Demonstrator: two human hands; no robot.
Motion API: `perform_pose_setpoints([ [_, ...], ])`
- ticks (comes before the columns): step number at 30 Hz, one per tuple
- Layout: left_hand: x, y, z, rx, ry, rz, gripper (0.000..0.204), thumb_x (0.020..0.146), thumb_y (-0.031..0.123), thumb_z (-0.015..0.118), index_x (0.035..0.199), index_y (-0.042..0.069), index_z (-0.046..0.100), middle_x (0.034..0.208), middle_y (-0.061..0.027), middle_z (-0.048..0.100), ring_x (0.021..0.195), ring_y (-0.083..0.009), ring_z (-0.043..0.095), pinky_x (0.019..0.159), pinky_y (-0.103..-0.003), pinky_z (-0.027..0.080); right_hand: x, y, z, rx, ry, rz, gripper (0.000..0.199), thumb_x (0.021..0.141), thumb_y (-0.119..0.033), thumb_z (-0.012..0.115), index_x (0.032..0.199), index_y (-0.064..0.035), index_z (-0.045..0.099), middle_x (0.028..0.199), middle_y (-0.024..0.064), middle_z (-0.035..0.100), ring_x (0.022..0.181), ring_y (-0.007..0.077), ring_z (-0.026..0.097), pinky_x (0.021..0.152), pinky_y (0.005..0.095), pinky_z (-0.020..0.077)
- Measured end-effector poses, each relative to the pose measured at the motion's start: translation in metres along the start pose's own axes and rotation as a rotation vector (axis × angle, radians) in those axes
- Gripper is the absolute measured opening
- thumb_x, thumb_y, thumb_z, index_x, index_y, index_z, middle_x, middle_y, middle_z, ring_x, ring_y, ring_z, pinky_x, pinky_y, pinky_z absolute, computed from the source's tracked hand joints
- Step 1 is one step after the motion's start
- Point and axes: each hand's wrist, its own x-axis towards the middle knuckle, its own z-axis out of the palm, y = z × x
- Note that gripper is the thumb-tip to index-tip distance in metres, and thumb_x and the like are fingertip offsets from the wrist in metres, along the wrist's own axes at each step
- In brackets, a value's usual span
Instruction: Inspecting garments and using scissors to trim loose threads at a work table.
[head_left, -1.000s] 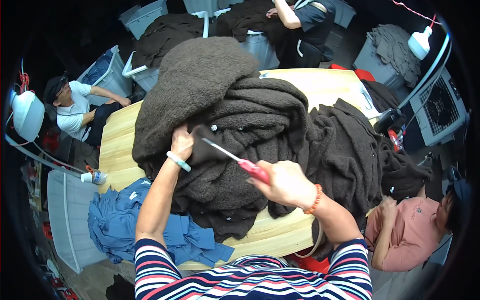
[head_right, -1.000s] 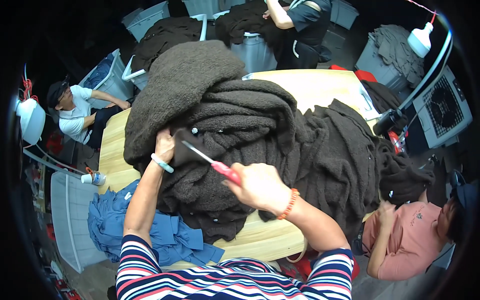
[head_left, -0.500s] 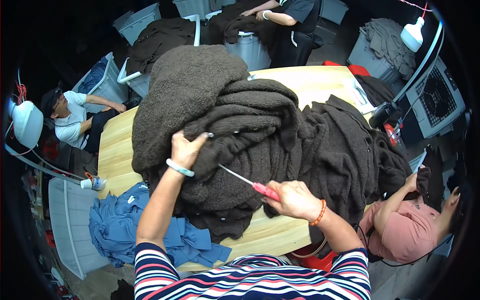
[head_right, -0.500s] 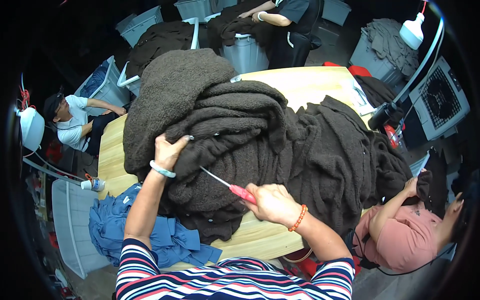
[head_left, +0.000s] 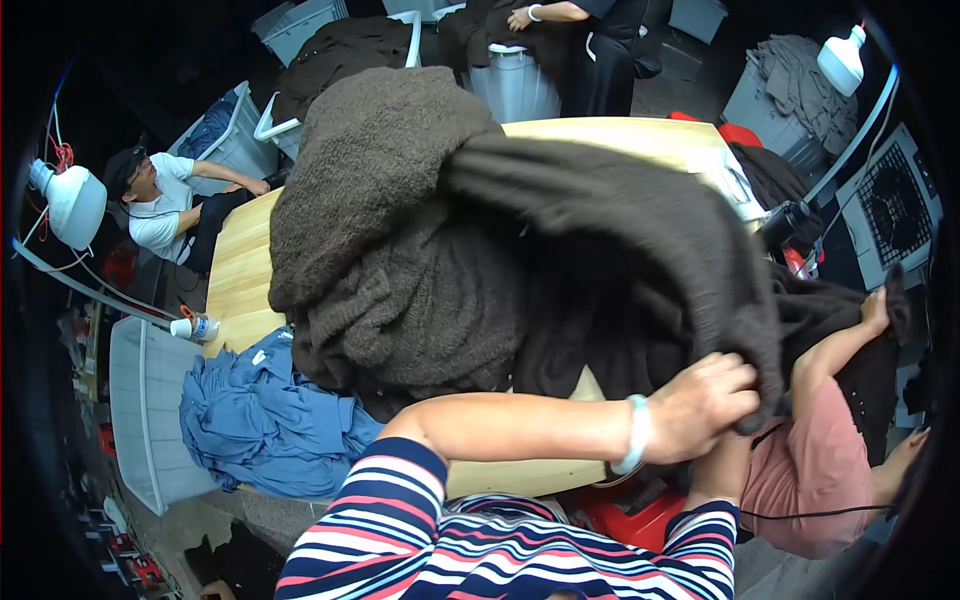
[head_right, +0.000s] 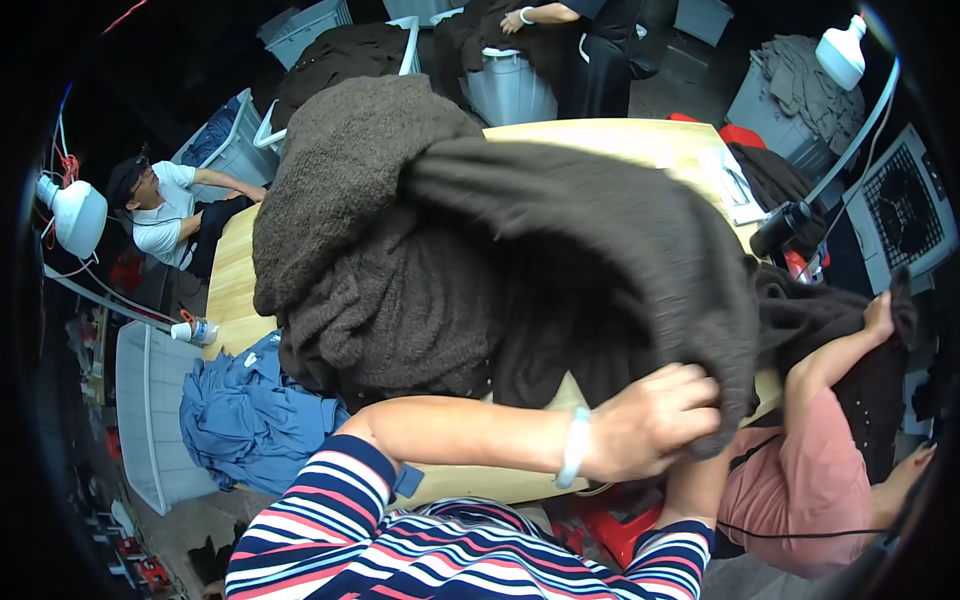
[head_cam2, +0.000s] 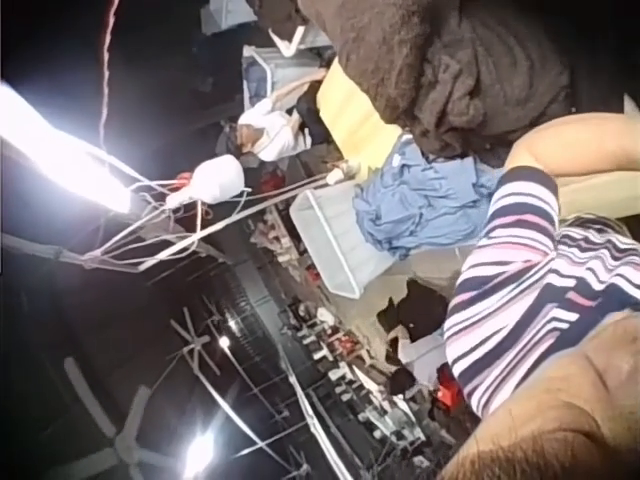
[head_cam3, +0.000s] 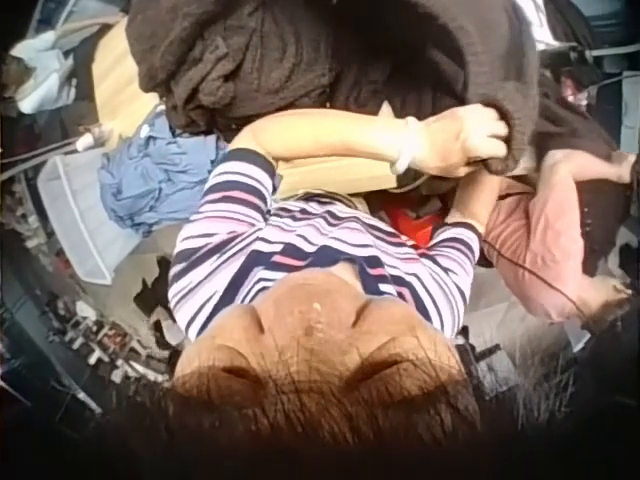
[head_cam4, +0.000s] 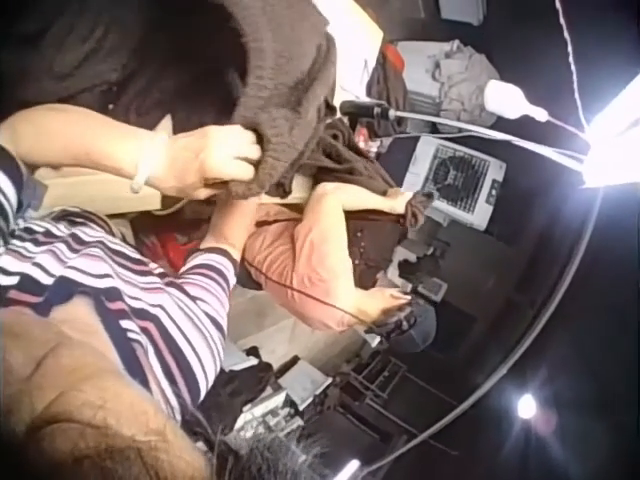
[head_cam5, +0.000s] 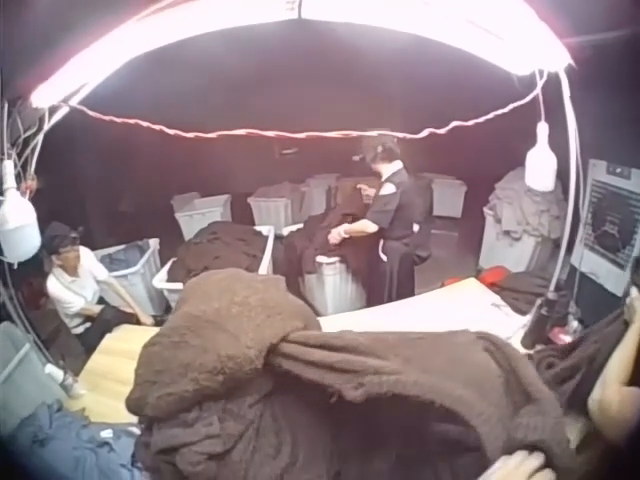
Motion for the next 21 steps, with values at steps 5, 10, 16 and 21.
perform_pose_setpoints([
  [5,0.013,-0.022,0.066,-0.172,-0.035,0.011,0.028,0.072,0.006,0.070,0.098,0.005,0.060,0.098,-0.0120,0.056,0.097,-0.0292,0.053,0.081,-0.039,0.041,0.028,0.055,-0.081,-0.150,0.113,0.479,0.045,0.090,-0.032,0.060,0.121,0.0010,0.053,0.091,0.0256,0.066,0.087,0.0399,0.066,0.078,0.0442,0.0512],
  [10,-0.027,-0.023,0.027,0.037,-0.098,0.005,0.045,0.059,0.016,0.079,0.101,0.009,0.064,0.105,-0.0126,0.058,0.110,-0.0329,0.054,0.087,-0.045,0.044,0.030,0.058,-0.092,-0.388,0.259,0.770,0.051,0.092,-0.032,0.059,0.131,-0.0006,0.048,0.103,0.0277,0.064,0.098,0.0423,0.063,0.084,0.0459,0.0488],
  [16,-0.117,-0.043,-0.171,1.148,0.017,-0.454,0.064,0.062,0.019,0.074,0.123,0.010,0.056,0.131,-0.0196,0.045,0.125,-0.0421,0.039,0.097,-0.052,0.032,-0.089,-0.044,-0.023,-0.550,0.075,0.485,0.050,0.094,-0.022,0.056,0.141,-0.0085,0.043,0.112,0.0259,0.064,0.101,0.0430,0.062,0.083,0.0473,0.0484],
  [21,-0.166,-0.022,-0.309,1.687,0.363,-0.716,0.071,0.071,0.011,0.070,0.138,0.008,0.047,0.144,-0.0236,0.039,0.137,-0.0366,0.034,0.110,-0.050,0.025,-0.109,-0.106,0.023,-0.318,-0.076,0.358,0.048,0.091,-0.011,0.059,0.137,-0.0087,0.047,0.113,0.0239,0.064,0.105,0.0393,0.063,0.087,0.0431,0.0504],
])
